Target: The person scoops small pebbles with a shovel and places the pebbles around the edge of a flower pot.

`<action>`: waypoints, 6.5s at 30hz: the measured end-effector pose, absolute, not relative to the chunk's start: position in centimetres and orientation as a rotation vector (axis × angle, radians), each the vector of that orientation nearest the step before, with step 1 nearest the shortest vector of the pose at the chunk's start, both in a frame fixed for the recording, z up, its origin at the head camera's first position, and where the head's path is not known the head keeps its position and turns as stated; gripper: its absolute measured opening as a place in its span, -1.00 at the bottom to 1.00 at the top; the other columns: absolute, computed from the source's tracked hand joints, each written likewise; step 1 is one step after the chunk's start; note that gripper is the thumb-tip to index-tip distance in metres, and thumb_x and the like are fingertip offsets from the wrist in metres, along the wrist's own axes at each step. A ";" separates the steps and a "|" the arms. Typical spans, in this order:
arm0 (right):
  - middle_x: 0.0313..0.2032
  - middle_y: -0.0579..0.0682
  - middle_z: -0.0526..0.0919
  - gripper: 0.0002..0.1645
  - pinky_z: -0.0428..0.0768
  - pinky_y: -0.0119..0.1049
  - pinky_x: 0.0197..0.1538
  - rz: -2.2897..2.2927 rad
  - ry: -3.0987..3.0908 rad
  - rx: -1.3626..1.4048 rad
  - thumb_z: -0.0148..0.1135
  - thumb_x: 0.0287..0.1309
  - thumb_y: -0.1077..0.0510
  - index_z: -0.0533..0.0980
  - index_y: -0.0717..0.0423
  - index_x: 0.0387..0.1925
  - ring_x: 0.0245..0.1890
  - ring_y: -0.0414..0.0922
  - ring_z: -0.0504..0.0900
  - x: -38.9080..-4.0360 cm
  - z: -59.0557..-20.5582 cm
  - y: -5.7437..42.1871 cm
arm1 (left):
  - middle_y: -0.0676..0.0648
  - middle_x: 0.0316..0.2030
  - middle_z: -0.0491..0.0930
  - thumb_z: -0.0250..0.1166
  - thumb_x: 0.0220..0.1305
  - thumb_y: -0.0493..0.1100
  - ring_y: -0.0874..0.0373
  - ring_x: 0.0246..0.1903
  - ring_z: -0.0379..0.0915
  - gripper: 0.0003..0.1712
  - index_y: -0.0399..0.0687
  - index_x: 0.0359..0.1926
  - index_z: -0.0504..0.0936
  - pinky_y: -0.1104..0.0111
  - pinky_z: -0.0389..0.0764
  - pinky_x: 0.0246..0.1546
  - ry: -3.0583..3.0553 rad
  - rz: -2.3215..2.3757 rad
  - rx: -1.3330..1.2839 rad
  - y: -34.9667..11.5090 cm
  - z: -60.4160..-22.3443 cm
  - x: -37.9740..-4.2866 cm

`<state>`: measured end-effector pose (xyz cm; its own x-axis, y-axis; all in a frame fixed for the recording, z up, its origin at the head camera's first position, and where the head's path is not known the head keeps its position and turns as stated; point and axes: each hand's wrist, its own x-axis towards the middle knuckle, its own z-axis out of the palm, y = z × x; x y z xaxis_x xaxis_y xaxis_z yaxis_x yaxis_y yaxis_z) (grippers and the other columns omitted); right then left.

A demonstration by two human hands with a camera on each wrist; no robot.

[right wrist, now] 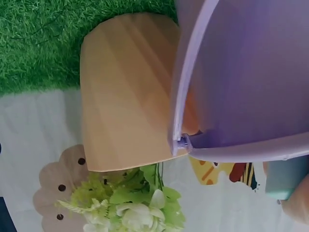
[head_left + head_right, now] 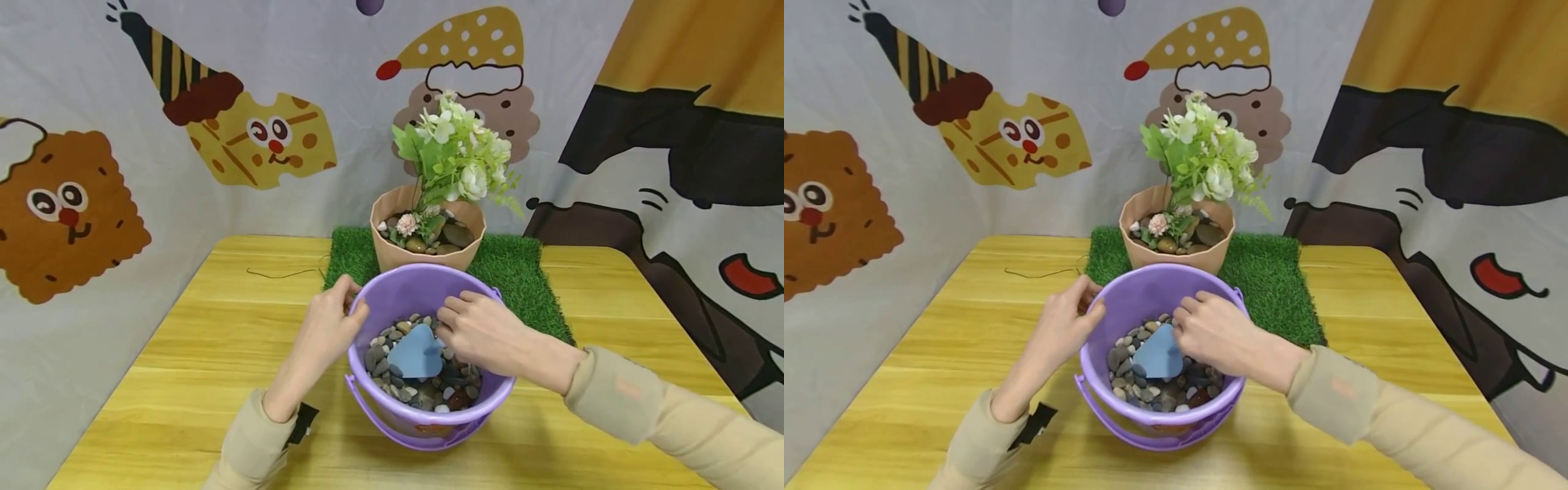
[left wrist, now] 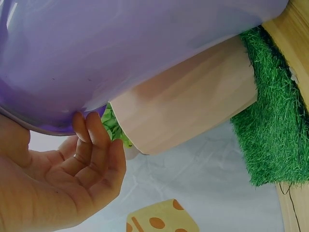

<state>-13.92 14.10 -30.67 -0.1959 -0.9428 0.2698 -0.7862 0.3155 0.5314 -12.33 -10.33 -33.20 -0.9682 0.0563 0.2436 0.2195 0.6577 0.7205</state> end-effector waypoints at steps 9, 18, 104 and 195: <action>-0.58 -0.19 0.50 -0.88 0.38 -0.39 -0.45 -0.330 -2.074 1.609 0.25 -0.41 0.18 0.55 -0.05 -0.61 -0.55 -0.21 0.39 -14.1 -30.4 14.4 | -0.09 -0.54 0.55 0.16 0.13 -0.27 0.18 -0.63 0.40 -0.86 -0.19 -0.25 0.51 0.47 0.46 -0.70 -2.679 -1.197 -0.223 -10.3 -33.2 -12.3; -0.55 -0.19 0.54 -0.85 0.44 -0.38 -0.42 -0.294 -2.109 1.592 0.28 -0.37 0.17 0.59 -0.07 -0.56 -0.51 -0.20 0.44 -14.2 -30.8 14.3 | -0.08 -0.51 0.57 0.15 0.14 -0.27 0.20 -0.61 0.40 -0.86 -0.19 -0.25 0.52 0.48 0.47 -0.68 -2.662 -1.180 -0.249 -10.2 -33.3 -12.4; -0.45 -0.23 0.60 -0.76 0.51 -0.35 -0.26 0.129 -2.260 1.832 0.45 -0.33 0.13 0.68 -0.17 -0.45 -0.42 -0.28 0.48 -17.2 -30.0 15.7 | -0.08 -0.49 0.58 0.15 0.16 -0.25 0.18 -0.59 0.43 -0.85 -0.17 -0.22 0.52 0.47 0.50 -0.66 -2.683 -1.205 -0.225 -10.5 -33.2 -12.4; -0.04 0.10 0.55 -0.68 0.60 -0.02 -0.09 -0.375 -3.127 0.502 0.05 0.26 -0.09 0.53 0.04 -0.19 -0.10 0.07 0.58 -25.8 -18.4 5.0 | -0.08 -0.52 0.55 0.15 0.16 -0.25 0.18 -0.61 0.40 -0.85 -0.17 -0.22 0.51 0.48 0.47 -0.68 -2.690 -1.232 -0.212 -10.5 -33.3 -12.5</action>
